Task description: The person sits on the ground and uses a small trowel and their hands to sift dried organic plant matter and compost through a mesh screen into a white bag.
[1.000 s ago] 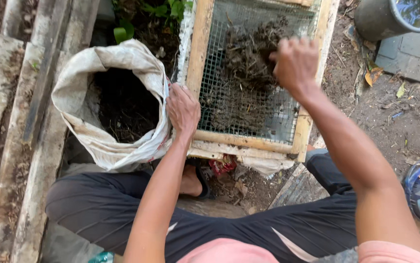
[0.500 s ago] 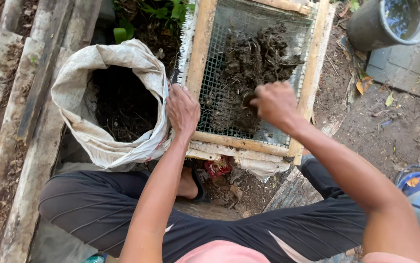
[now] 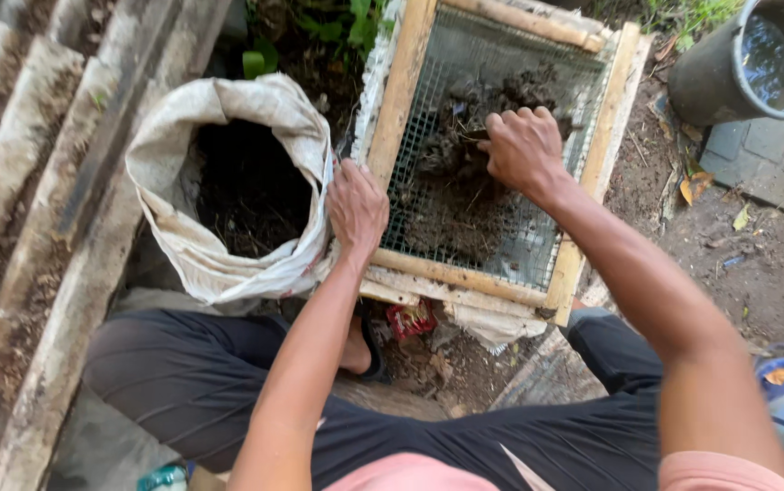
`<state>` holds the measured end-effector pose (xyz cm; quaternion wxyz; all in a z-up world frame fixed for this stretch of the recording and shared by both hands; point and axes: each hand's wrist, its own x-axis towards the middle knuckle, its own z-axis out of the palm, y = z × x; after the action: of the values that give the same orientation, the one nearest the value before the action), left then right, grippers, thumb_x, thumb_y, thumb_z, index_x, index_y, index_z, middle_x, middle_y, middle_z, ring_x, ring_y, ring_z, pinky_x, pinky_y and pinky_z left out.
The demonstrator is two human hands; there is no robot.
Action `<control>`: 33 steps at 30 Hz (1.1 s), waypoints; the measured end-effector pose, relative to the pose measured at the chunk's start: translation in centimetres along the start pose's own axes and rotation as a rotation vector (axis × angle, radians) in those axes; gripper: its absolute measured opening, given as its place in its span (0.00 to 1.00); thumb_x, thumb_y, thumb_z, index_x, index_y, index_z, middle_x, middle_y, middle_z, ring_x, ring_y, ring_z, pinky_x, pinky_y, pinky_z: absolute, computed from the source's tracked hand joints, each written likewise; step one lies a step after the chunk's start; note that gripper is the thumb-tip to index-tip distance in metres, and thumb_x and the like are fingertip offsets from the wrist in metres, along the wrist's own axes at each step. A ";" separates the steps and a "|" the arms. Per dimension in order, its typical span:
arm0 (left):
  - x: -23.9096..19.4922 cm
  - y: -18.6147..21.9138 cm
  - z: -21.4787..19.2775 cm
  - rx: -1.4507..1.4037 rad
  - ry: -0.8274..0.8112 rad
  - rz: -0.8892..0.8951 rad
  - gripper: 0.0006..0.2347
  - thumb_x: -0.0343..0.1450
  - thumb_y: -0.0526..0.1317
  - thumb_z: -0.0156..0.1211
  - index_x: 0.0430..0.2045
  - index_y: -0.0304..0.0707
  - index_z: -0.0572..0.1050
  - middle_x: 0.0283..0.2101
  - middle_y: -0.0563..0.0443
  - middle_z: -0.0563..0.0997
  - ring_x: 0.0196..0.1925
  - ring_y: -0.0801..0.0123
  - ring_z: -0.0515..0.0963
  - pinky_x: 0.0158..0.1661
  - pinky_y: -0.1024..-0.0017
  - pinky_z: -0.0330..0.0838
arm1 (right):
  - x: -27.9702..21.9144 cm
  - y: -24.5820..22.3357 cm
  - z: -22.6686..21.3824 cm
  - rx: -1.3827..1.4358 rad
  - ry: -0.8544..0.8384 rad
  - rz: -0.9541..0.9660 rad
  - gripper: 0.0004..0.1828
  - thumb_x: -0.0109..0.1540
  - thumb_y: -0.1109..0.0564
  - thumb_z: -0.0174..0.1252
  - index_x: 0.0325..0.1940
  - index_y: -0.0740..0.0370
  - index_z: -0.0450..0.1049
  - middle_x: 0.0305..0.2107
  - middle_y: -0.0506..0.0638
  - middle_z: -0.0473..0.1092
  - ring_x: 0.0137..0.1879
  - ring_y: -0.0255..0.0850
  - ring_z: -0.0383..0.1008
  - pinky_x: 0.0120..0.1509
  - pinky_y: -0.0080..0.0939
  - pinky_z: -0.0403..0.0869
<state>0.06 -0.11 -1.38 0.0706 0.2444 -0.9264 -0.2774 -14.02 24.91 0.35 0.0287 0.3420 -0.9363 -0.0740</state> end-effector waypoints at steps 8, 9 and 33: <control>0.0 0.2 -0.2 -0.064 -0.031 -0.019 0.15 0.80 0.43 0.28 0.41 0.37 0.67 0.30 0.43 0.74 0.35 0.52 0.80 0.38 0.56 0.74 | -4.9 -1.5 -7.9 0.034 -0.260 0.096 0.18 0.70 0.39 0.55 0.41 0.53 0.77 0.31 0.48 0.76 0.41 0.44 0.78 0.51 0.43 0.69; -0.1 0.1 -0.1 -0.067 -0.037 -0.027 0.15 0.80 0.43 0.28 0.41 0.37 0.67 0.31 0.42 0.74 0.36 0.51 0.80 0.39 0.56 0.74 | -4.9 -0.8 -7.1 0.075 -0.150 0.170 0.20 0.69 0.37 0.57 0.39 0.54 0.75 0.30 0.49 0.75 0.42 0.46 0.78 0.51 0.44 0.70; -1.6 0.2 0.1 -0.150 0.189 0.322 0.10 0.78 0.39 0.41 0.49 0.38 0.69 0.49 0.38 0.72 0.56 0.50 0.71 0.55 0.53 0.62 | -13.7 -1.1 -3.7 0.107 0.149 0.439 0.24 0.61 0.37 0.70 0.32 0.58 0.73 0.25 0.53 0.69 0.34 0.55 0.76 0.40 0.52 0.71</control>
<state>1.36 0.90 -1.31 0.2184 0.1122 -0.9196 -0.3066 -2.46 32.49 3.80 0.0950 0.1358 -0.9861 0.0092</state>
